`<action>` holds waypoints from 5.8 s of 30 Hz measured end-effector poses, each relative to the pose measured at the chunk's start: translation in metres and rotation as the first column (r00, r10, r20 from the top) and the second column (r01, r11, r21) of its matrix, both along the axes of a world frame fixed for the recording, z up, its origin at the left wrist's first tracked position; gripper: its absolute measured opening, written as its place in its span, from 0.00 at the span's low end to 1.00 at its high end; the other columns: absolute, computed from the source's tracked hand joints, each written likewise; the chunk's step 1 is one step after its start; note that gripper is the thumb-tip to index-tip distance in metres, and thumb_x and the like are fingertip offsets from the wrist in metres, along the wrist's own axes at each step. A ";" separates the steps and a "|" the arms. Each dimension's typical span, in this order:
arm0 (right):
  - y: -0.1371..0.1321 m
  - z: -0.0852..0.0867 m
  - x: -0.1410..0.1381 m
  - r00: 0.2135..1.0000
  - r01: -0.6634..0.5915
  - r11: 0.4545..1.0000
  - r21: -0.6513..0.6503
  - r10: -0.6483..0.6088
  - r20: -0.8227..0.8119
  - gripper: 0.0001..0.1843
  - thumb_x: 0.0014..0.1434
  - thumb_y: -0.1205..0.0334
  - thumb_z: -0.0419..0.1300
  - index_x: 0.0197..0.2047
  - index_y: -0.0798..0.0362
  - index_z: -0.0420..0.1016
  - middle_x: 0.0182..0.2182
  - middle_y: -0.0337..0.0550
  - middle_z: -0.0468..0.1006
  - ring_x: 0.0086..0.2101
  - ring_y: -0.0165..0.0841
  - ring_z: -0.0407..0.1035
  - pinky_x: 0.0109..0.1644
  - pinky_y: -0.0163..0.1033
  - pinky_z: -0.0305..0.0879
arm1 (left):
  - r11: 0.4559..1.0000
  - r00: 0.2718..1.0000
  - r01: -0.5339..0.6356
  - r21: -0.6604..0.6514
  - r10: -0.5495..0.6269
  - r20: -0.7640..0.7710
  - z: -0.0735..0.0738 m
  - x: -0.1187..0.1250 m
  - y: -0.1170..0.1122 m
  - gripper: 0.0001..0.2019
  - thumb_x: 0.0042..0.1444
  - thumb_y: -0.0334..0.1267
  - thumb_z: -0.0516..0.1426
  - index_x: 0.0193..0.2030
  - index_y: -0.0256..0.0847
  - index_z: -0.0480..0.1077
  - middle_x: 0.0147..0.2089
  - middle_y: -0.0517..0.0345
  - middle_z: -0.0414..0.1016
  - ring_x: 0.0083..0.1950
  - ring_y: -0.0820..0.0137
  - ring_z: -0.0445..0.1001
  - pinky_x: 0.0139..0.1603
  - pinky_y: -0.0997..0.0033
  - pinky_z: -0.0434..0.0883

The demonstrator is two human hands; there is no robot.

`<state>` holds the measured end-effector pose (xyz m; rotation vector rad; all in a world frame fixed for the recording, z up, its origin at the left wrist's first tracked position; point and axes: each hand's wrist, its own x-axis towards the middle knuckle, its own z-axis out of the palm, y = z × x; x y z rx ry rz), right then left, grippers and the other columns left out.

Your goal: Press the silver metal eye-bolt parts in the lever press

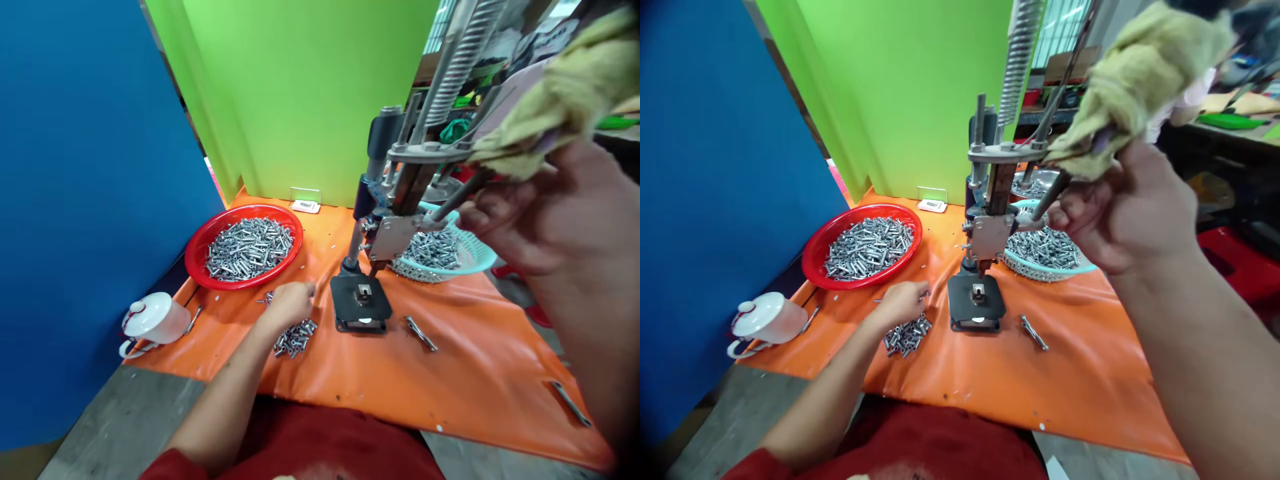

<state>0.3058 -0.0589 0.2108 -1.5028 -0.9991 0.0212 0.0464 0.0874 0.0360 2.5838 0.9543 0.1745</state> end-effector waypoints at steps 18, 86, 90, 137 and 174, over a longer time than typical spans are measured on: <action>-0.042 -0.148 -0.075 0.947 -0.283 0.854 -0.436 0.321 0.013 0.14 0.59 0.53 0.56 0.42 0.54 0.73 0.34 0.43 0.76 0.31 0.27 0.70 0.33 0.30 0.66 | 0.995 0.937 -0.102 0.014 0.101 -0.334 -0.001 -0.011 0.016 0.11 0.52 0.35 0.52 0.41 0.42 0.72 0.42 0.48 0.78 0.44 0.59 0.76 0.38 0.68 0.68; -0.010 -0.196 -0.040 0.936 -0.047 0.859 -0.510 0.217 0.278 0.17 0.61 0.53 0.52 0.49 0.51 0.72 0.38 0.45 0.73 0.37 0.31 0.69 0.40 0.35 0.65 | 0.995 0.986 0.008 -0.095 0.008 0.166 -0.024 0.077 -0.053 0.15 0.60 0.44 0.52 0.51 0.43 0.69 0.45 0.51 0.77 0.46 0.62 0.75 0.44 0.67 0.67; -0.049 -0.199 -0.019 0.988 0.026 0.679 -0.734 0.095 0.123 0.18 0.60 0.50 0.50 0.39 0.53 0.74 0.31 0.42 0.75 0.25 0.27 0.67 0.30 0.31 0.61 | 0.997 0.983 -0.016 -0.073 0.029 0.182 -0.025 0.077 -0.056 0.14 0.60 0.44 0.51 0.50 0.44 0.68 0.42 0.52 0.77 0.44 0.63 0.75 0.42 0.68 0.67; -0.007 -0.174 -0.056 0.860 -0.280 0.958 -0.061 0.222 -0.460 0.20 0.44 0.51 0.69 0.30 0.55 0.66 0.24 0.36 0.68 0.25 0.23 0.63 0.30 0.30 0.62 | 0.814 0.758 0.055 -0.578 0.343 0.555 -0.032 0.083 -0.067 0.13 0.47 0.39 0.62 0.39 0.39 0.71 0.29 0.62 0.72 0.28 0.76 0.66 0.30 0.77 0.63; 0.010 -0.086 0.028 0.990 0.014 0.974 -0.227 -0.046 -0.137 0.21 0.56 0.51 0.57 0.40 0.65 0.70 0.27 0.46 0.73 0.25 0.23 0.66 0.32 0.35 0.63 | 0.861 0.694 0.090 -0.500 0.306 0.652 -0.055 0.103 -0.061 0.09 0.54 0.42 0.58 0.32 0.39 0.74 0.30 0.60 0.76 0.32 0.73 0.72 0.33 0.76 0.66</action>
